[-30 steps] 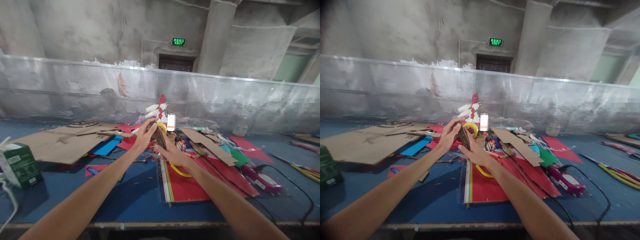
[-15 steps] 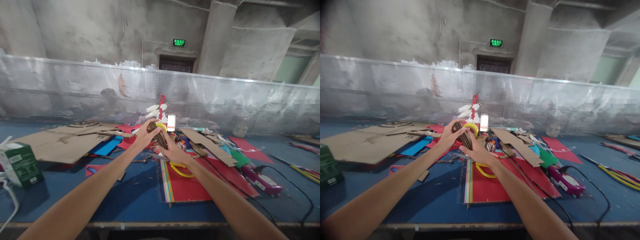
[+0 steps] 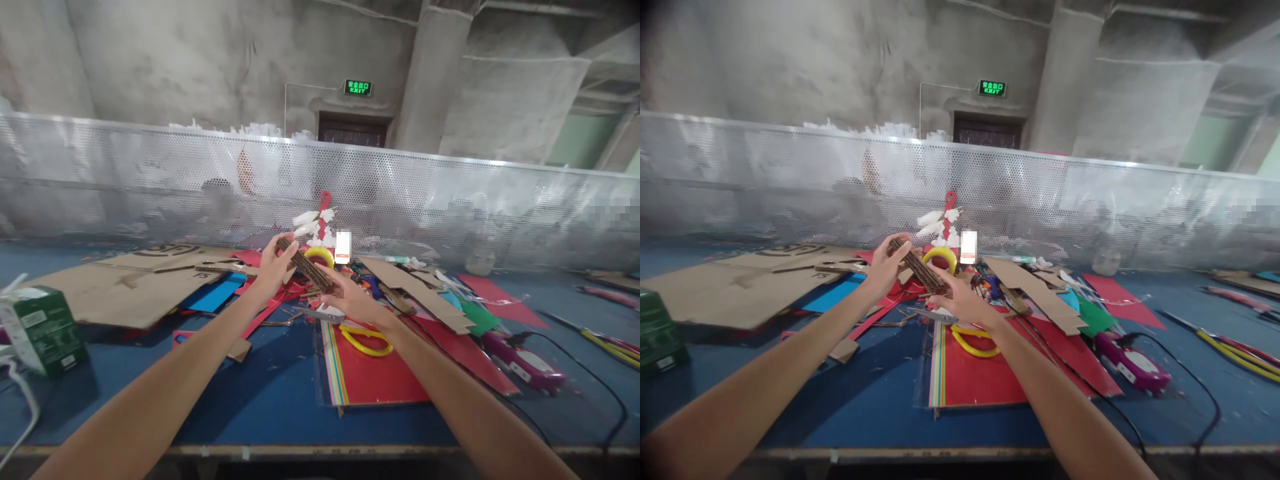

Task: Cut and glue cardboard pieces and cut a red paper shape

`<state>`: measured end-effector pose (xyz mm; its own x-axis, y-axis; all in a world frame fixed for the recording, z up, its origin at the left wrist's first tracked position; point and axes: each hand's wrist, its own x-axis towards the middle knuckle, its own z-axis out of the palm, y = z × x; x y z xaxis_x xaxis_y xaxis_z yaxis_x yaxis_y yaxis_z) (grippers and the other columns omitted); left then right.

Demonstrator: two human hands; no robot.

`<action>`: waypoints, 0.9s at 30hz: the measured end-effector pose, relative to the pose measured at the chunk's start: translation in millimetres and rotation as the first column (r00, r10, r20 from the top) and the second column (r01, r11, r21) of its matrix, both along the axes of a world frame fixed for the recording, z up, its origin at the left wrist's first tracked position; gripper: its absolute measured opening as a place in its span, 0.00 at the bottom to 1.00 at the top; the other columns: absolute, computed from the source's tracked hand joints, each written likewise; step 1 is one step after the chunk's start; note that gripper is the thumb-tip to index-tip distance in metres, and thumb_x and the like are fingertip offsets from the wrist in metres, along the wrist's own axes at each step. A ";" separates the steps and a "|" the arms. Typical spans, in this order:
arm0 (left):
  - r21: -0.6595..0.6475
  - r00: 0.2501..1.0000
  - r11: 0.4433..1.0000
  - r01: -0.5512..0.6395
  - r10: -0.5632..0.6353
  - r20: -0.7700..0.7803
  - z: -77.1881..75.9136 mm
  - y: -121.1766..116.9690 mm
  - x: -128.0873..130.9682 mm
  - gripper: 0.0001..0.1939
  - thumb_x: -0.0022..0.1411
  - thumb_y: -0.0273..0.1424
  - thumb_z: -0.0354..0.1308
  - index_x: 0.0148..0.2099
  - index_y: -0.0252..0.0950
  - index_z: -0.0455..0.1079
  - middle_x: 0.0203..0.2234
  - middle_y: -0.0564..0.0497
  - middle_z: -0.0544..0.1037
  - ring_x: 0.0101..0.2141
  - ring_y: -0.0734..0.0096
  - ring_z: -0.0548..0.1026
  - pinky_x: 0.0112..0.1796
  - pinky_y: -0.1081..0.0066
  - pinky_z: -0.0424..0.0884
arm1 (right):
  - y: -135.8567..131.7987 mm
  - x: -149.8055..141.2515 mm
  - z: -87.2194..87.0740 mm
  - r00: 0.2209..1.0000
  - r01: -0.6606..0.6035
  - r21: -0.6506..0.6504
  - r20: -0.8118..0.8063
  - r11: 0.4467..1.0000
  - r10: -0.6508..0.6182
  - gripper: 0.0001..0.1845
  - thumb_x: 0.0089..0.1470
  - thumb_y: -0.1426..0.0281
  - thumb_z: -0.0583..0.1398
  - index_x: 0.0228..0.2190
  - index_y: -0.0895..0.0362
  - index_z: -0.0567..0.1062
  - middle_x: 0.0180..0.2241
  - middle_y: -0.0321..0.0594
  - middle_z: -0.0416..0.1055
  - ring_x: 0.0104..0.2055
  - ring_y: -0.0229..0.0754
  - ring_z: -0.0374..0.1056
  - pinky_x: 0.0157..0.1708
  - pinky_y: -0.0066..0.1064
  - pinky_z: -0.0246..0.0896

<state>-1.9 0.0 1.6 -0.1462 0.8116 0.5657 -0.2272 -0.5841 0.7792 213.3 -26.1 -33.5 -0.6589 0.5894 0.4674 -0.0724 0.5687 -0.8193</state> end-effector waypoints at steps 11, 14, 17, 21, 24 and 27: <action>-0.008 0.992 0.996 0.089 -0.090 -0.093 -0.4 -8.1 6.0 0.23 0.57 0.44 0.69 0.52 0.42 0.71 0.42 0.50 0.77 0.38 0.65 0.80 0.37 0.64 0.80 | 2.8 13.8 4.1 0.986 0.162 0.166 0.016 0.973 -0.167 0.43 0.47 0.64 0.73 0.64 0.50 0.70 0.52 0.39 0.79 0.51 0.53 0.75 0.55 0.47 0.70; -0.008 0.987 0.996 0.089 -0.089 -0.131 -0.5 -8.6 5.7 0.24 0.59 0.44 0.68 0.54 0.43 0.71 0.48 0.48 0.76 0.40 0.64 0.80 0.34 0.67 0.80 | 2.7 13.7 3.1 0.983 0.182 0.135 -0.008 0.974 -0.182 0.44 0.43 0.63 0.75 0.62 0.50 0.73 0.51 0.38 0.79 0.53 0.55 0.74 0.57 0.49 0.68; 0.005 0.985 0.998 0.068 -0.067 -0.162 1.4 -11.1 5.9 0.25 0.60 0.45 0.67 0.55 0.43 0.70 0.51 0.46 0.76 0.42 0.62 0.80 0.31 0.70 0.79 | 2.6 12.8 1.8 0.983 0.183 0.087 -0.029 0.979 -0.181 0.44 0.41 0.63 0.76 0.61 0.51 0.74 0.49 0.38 0.80 0.49 0.54 0.76 0.56 0.50 0.69; 0.017 0.986 0.998 0.069 -0.065 -0.155 4.7 -16.2 7.9 0.26 0.59 0.45 0.67 0.56 0.41 0.70 0.50 0.44 0.77 0.41 0.61 0.81 0.30 0.72 0.77 | 4.4 13.7 -0.7 0.987 0.157 0.069 -0.040 0.985 -0.155 0.46 0.41 0.65 0.76 0.62 0.52 0.73 0.41 0.37 0.82 0.40 0.46 0.76 0.50 0.44 0.72; 0.035 0.979 0.998 0.060 -0.052 -0.195 6.1 -18.7 9.2 0.27 0.59 0.45 0.68 0.56 0.39 0.71 0.44 0.45 0.79 0.36 0.65 0.81 0.28 0.73 0.76 | 5.6 15.5 -2.7 0.989 0.148 0.084 0.003 0.985 -0.149 0.51 0.40 0.65 0.77 0.65 0.53 0.69 0.37 0.37 0.81 0.36 0.44 0.74 0.44 0.40 0.72; 0.071 0.969 0.997 0.031 -0.012 -0.247 7.1 -19.7 9.3 0.27 0.59 0.46 0.68 0.56 0.38 0.72 0.35 0.48 0.78 0.31 0.69 0.78 0.27 0.72 0.74 | 5.2 16.3 -3.6 0.988 0.144 0.094 0.035 0.985 -0.148 0.55 0.39 0.65 0.77 0.67 0.53 0.65 0.35 0.38 0.80 0.35 0.43 0.74 0.41 0.38 0.71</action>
<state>7.4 -19.7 8.6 0.0221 0.7680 0.6400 -0.0470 -0.6387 0.7680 229.6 -20.9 -37.2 -0.5891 0.6372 0.4968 0.0504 0.6427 -0.7645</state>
